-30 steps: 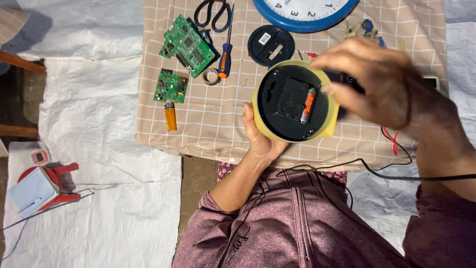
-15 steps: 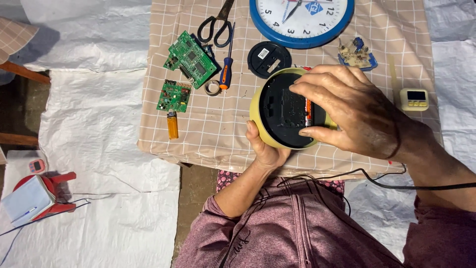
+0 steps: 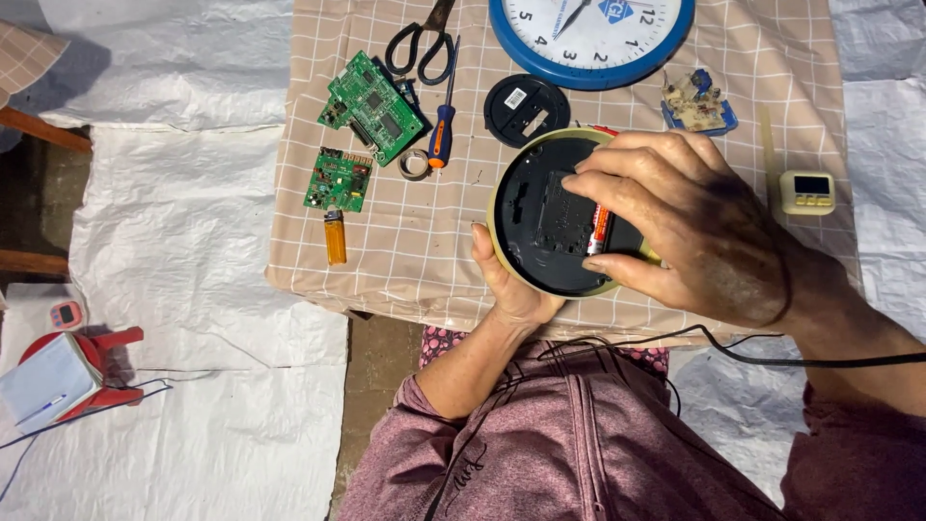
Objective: Testing a clock mechanism by unscrewing the casing, checking electrical points with a multimeter, and inserting a battery.
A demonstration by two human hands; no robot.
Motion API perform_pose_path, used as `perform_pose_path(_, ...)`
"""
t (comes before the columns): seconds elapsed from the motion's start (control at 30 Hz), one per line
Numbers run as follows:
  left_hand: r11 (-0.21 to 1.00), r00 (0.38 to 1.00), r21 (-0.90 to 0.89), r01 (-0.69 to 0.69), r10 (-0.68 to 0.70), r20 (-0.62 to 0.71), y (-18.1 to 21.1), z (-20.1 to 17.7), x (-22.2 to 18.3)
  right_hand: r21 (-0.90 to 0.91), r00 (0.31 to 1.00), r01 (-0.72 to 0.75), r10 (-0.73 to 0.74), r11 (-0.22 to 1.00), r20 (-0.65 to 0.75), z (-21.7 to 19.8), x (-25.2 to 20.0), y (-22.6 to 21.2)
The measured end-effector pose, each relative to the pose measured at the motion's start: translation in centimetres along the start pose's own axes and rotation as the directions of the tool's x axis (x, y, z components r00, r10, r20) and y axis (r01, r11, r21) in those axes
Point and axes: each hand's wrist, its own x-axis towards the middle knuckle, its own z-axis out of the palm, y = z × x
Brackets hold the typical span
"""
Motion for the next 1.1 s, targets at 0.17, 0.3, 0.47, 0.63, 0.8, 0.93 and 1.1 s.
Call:
perform_pose_path(0.17, 1.0, 1.0, 0.017, -0.015, 0.014, 0.027, -0.4, -0.3, 0.0, -0.019, 0.999, -0.039, 0.038, 0.999, -0.021, 0.4, 0.0, -0.2)
perform_pose_path(0.3, 0.999, 0.998, 0.037, -0.026, 0.023, 0.065, -0.6, -0.3, -0.1, -0.002, 0.999, -0.041, 0.041, 0.999, -0.032, 0.7, -0.1, 0.0)
perform_pose_path(0.47, 0.999, 0.998, 0.024, -0.026, 0.025, 0.056, -0.7, -0.7, -0.3, 0.009, 0.999, -0.021, 0.022, 1.0, -0.047, 0.6, -0.1, -0.2)
perform_pose_path(0.63, 0.998, 0.997, 0.018, -0.052, 0.051, 0.057, -0.7, -0.6, -0.4, 0.015, 0.999, -0.015, 0.016, 1.0, -0.047, 0.7, -0.2, -0.2)
perform_pose_path(0.8, 0.999, 0.997, 0.005, -0.045, 0.045, 0.055, -0.8, -0.4, -0.5, 0.012, 0.999, -0.034, 0.034, 0.999, -0.026, 0.8, -0.1, -0.3)
perform_pose_path(0.93, 0.998, 0.997, 0.006, -0.061, 0.061, 0.058, -1.1, -0.1, -0.6, 0.01, 0.999, -0.042, 0.042, 0.999, -0.007, 1.2, -0.1, 0.0)
perform_pose_path(1.1, 0.999, 0.998, -0.015, -0.036, 0.037, 0.06, -1.0, 0.5, -0.6, 0.087, 0.997, -0.055, 0.059, 0.995, -0.04, 1.2, -0.1, -0.1)
